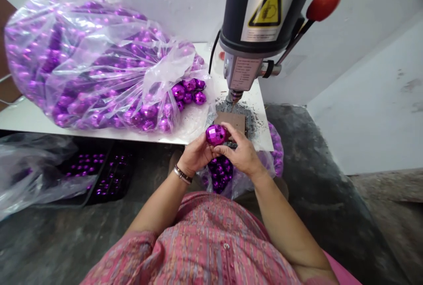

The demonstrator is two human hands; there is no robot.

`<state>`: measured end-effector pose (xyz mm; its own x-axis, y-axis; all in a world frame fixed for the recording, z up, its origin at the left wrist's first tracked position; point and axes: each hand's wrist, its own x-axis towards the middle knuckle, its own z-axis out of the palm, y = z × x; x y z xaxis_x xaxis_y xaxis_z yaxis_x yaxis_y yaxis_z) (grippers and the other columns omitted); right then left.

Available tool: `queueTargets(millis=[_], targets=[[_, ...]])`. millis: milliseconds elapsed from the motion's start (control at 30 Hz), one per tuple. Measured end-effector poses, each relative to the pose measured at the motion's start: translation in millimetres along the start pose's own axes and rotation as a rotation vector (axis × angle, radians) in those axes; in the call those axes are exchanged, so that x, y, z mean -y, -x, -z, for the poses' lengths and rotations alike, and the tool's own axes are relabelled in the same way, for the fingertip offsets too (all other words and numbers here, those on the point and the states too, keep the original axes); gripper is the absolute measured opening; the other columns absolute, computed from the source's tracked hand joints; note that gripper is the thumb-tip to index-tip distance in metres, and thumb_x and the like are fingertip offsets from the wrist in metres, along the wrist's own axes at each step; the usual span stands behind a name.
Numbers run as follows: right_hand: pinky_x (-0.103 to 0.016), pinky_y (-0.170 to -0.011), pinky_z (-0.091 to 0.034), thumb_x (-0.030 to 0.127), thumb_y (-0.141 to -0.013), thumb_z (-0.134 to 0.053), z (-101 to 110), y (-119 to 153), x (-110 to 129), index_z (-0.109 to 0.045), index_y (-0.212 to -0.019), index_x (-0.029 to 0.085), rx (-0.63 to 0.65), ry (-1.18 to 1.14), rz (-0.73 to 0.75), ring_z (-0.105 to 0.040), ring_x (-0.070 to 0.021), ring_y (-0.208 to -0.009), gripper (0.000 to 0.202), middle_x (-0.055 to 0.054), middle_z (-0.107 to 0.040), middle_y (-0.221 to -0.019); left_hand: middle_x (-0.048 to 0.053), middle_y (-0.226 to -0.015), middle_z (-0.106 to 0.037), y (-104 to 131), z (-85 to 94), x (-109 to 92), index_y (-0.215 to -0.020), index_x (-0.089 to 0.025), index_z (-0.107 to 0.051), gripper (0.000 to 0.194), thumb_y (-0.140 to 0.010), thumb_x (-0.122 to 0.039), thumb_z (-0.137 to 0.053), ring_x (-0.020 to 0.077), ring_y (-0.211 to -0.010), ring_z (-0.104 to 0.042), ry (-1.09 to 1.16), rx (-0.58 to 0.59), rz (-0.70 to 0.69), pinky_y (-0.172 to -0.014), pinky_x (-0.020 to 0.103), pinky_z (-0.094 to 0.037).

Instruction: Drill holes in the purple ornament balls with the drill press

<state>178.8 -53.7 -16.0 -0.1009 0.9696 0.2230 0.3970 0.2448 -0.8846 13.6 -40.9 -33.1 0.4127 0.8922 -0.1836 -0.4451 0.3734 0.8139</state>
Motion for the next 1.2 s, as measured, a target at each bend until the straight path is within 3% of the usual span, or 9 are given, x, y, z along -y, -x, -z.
queueTargets(millis=[133,300,467,567,633,833,933,1067,1200], targets=[[-0.033,-0.120,-0.044,0.067,-0.074,-0.067,-1.9,6.6,-3.4,-0.052,-0.141,0.020,0.026,-0.124,-0.087,-0.054,-0.0177,-0.132,0.083,-0.010,-0.053,-0.141,0.005,-0.096,-0.071,0.2,-1.5,4.2,-0.119,-0.020,-0.064,0.052,-0.084,-0.058,-0.068,0.0130,-0.073,-0.064,0.077,0.024,-0.009,-0.072,0.029,-0.055],[-0.028,-0.104,-0.055,0.075,-0.088,-0.038,-4.9,10.5,-12.6,-0.048,-0.139,0.016,0.047,-0.371,-0.162,-0.063,-0.0138,-0.117,0.079,-0.010,-0.060,-0.131,0.001,-0.087,-0.070,4.2,-12.2,0.6,-0.134,-0.022,-0.059,0.065,-0.077,-0.043,-0.082,0.0102,-0.072,-0.064,0.003,0.097,-0.037,-0.077,0.027,-0.054],[-0.031,-0.082,-0.058,0.080,-0.087,-0.021,-13.1,11.1,-17.2,-0.051,-0.131,0.013,0.077,-0.490,-0.220,-0.067,-0.0150,-0.096,0.085,-0.013,-0.066,-0.115,0.000,-0.083,-0.068,7.0,-23.0,-2.3,-0.138,-0.021,-0.057,0.069,-0.078,-0.046,-0.079,0.0104,-0.069,-0.061,-0.212,0.007,-0.113,-0.072,0.027,-0.052],[-0.032,-0.085,-0.058,0.081,-0.087,-0.013,-15.0,11.7,-16.3,-0.054,-0.128,0.013,0.082,-0.470,-0.216,-0.066,-0.0151,-0.098,0.089,-0.013,-0.067,-0.111,0.000,-0.083,-0.068,9.8,-23.7,-4.7,-0.133,-0.020,-0.061,0.065,-0.077,-0.047,-0.079,0.0104,-0.067,-0.059,-0.300,-0.037,-0.140,-0.068,0.026,-0.051],[-0.031,-0.090,-0.057,0.080,-0.088,-0.017,-13.5,12.2,-13.6,-0.052,-0.131,0.013,0.056,-0.417,-0.198,-0.064,-0.0138,-0.102,0.087,-0.012,-0.066,-0.114,0.001,-0.087,-0.069,12.2,-21.4,-5.5,-0.136,-0.020,-0.059,0.068,-0.077,-0.047,-0.079,0.0112,-0.070,-0.061,-0.287,-0.034,-0.117,-0.070,0.026,-0.052],[-0.040,-0.123,-0.039,0.067,-0.070,-0.071,-10.1,15.9,0.7,-0.056,-0.134,0.019,-0.132,-0.085,-0.118,-0.050,-0.0173,-0.126,0.082,-0.011,-0.053,-0.136,0.004,-0.106,-0.072,16.5,-14.2,-0.5,-0.132,-0.024,-0.059,0.058,-0.081,-0.043,-0.077,0.0125,-0.084,-0.067,0.021,-0.057,-0.018,-0.083,0.028,-0.055],[-0.040,-0.122,-0.039,0.064,-0.075,-0.067,-18.9,20.1,0.3,-0.059,-0.134,0.020,-0.241,0.111,-0.008,-0.048,-0.0173,-0.126,0.074,-0.011,-0.053,-0.133,0.002,-0.090,-0.071,18.8,-13.9,3.2,-0.112,-0.019,-0.068,0.038,-0.084,-0.043,-0.074,0.0111,-0.075,-0.066,0.168,-0.035,0.013,-0.077,0.026,-0.055],[-0.028,-0.106,-0.047,0.053,-0.084,-0.062,-32.5,27.3,-11.2,-0.056,-0.138,0.025,-0.377,0.546,0.356,-0.050,-0.0119,-0.115,0.061,-0.009,-0.057,-0.120,0.003,-0.083,-0.071,26.0,-11.0,5.4,-0.097,-0.015,-0.069,0.026,-0.087,-0.039,-0.070,0.0113,-0.072,-0.066,0.340,-0.069,0.097,-0.074,0.026,-0.056],[-0.029,-0.105,-0.044,0.050,-0.086,-0.061,-45.2,34.5,-19.0,-0.057,-0.136,0.033,-0.256,0.601,0.409,-0.050,-0.0119,-0.115,0.053,-0.005,-0.058,-0.122,0.002,-0.079,-0.070,39.6,2.2,5.5,-0.097,-0.013,-0.069,0.023,-0.085,-0.033,-0.073,0.0114,-0.066,-0.066,0.360,-0.106,0.096,-0.070,0.026,-0.057]])
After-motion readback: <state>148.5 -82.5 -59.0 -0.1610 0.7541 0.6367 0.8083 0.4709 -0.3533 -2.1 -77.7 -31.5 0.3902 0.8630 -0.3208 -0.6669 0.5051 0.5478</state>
